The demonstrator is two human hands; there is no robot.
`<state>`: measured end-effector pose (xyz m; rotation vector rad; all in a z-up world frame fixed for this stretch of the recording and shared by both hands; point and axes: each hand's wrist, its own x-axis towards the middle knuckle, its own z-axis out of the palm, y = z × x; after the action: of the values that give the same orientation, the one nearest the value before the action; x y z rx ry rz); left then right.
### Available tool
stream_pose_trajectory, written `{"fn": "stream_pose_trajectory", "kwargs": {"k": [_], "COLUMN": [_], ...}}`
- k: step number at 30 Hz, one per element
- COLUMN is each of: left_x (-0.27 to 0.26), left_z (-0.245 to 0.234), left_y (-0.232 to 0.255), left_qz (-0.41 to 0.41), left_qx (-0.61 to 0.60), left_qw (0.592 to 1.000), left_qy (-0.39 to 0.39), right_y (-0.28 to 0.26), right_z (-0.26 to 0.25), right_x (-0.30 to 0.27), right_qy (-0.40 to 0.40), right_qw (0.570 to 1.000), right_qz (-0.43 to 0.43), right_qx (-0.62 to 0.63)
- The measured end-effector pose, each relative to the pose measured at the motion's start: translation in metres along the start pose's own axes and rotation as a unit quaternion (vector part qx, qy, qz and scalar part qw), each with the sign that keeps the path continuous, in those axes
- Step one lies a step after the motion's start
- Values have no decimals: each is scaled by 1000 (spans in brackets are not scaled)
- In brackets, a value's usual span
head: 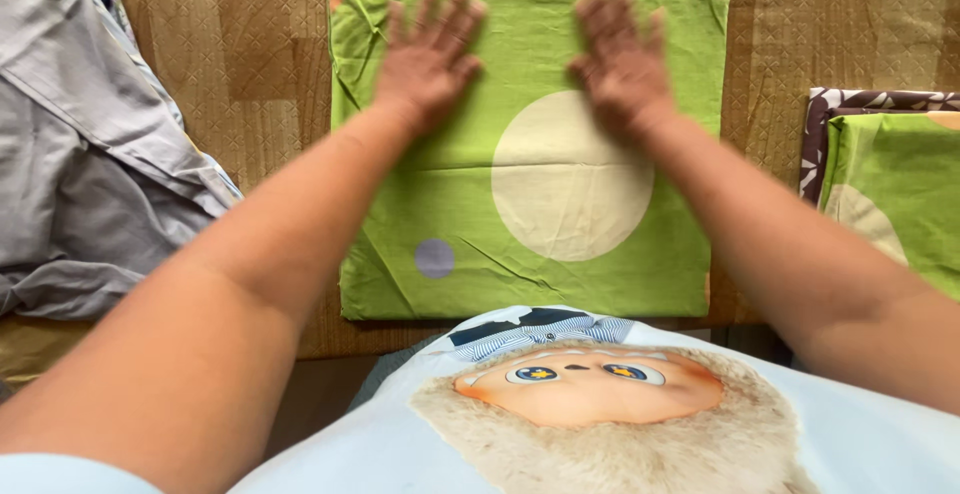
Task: The person folds several pieces of bedding on a table, including a green sheet with a circle pattern, a gray sheet, a yellow sheet with floral motifs, and a blue checkered sheet. Each item is smoothed, folded in half multiple times, and stacked on the right side of the table.
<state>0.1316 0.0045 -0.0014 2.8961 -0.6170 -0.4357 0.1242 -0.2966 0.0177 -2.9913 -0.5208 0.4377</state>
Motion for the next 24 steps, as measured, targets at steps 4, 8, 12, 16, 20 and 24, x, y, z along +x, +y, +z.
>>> {"fn": "stream_pose_trajectory", "kwargs": {"k": [4, 8, 12, 16, 20, 24], "left_x": [-5, -2, -2, -31, -49, -58], "left_z": [-27, -35, 2, 28, 9, 1], "left_y": [-50, -53, 22, 54, 0, -28], "left_qz": [-121, -176, -65, 7, -113, -214], "left_qx": [1, 22, -67, -57, -39, -33], "left_qw": [992, 984, 995, 998, 992, 976], "left_qy": [-29, 4, 35, 11, 28, 37], "right_y": [52, 63, -11, -21, 39, 60], "right_z": [-31, -25, 35, 47, 8, -2], "right_x": [12, 19, 9, -32, -39, -36], "right_qy": [10, 86, 79, 28, 67, 53], "right_qw": [987, 986, 996, 997, 988, 984], "right_qz": [144, 101, -34, -46, 131, 159], "right_qx": [65, 101, 1, 50, 37, 62]}}
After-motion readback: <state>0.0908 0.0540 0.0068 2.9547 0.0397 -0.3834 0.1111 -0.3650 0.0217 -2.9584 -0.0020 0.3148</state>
